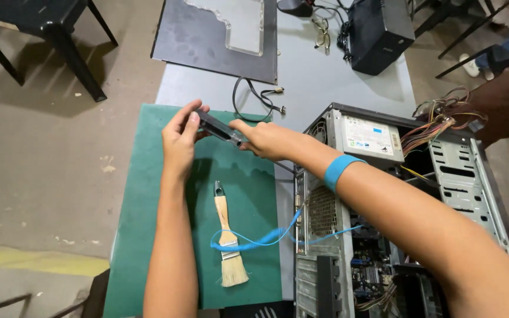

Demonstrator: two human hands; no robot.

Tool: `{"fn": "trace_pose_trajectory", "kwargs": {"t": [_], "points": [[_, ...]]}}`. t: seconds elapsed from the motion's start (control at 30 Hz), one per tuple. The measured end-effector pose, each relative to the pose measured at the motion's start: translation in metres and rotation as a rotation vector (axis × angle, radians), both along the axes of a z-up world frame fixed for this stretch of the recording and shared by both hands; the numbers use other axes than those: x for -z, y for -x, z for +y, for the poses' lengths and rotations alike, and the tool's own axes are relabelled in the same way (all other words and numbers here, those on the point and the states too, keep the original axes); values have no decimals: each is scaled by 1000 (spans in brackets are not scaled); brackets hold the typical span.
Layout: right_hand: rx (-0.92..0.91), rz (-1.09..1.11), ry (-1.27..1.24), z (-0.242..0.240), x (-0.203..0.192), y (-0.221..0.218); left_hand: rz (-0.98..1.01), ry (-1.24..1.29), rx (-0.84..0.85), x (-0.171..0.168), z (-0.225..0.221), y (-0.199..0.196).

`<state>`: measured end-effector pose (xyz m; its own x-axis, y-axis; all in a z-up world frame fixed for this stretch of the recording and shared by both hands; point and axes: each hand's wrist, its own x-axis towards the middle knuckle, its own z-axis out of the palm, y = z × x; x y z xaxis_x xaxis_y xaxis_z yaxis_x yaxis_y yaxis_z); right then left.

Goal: Disassembling a desktop computer by removing the power supply unit and disconnecting internal components.

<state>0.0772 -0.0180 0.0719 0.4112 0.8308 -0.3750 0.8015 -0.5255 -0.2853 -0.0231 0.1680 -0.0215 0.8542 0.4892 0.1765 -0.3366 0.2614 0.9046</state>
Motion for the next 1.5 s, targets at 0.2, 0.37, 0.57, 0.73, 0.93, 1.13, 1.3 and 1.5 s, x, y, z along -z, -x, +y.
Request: {"fn": "trace_pose_trajectory", "kwargs": {"t": [0.2, 0.37, 0.57, 0.73, 0.93, 1.13, 1.3, 1.5], "points": [[-19, -3, -17, 0, 11, -2, 30, -47, 20, 0, 0, 11], [17, 27, 70, 1, -9, 7, 65, -58, 70, 5, 6, 13], [-1, 49, 195, 2, 0, 6, 125, -40, 171, 19, 28, 25], [-13, 55, 235, 2, -8, 15, 266, -79, 190, 9, 33, 31], [-61, 52, 256, 2, -9, 21, 382, -148, 206, 4, 38, 38], [-65, 61, 274, 2, -9, 23, 420, -162, 246, -6, 42, 49], [-85, 64, 306, 3, -15, 26, 458, -202, 248, -8, 43, 52], [-90, 53, 291, 0, -2, 23, 492, -200, 256, -18, 41, 54]]}}
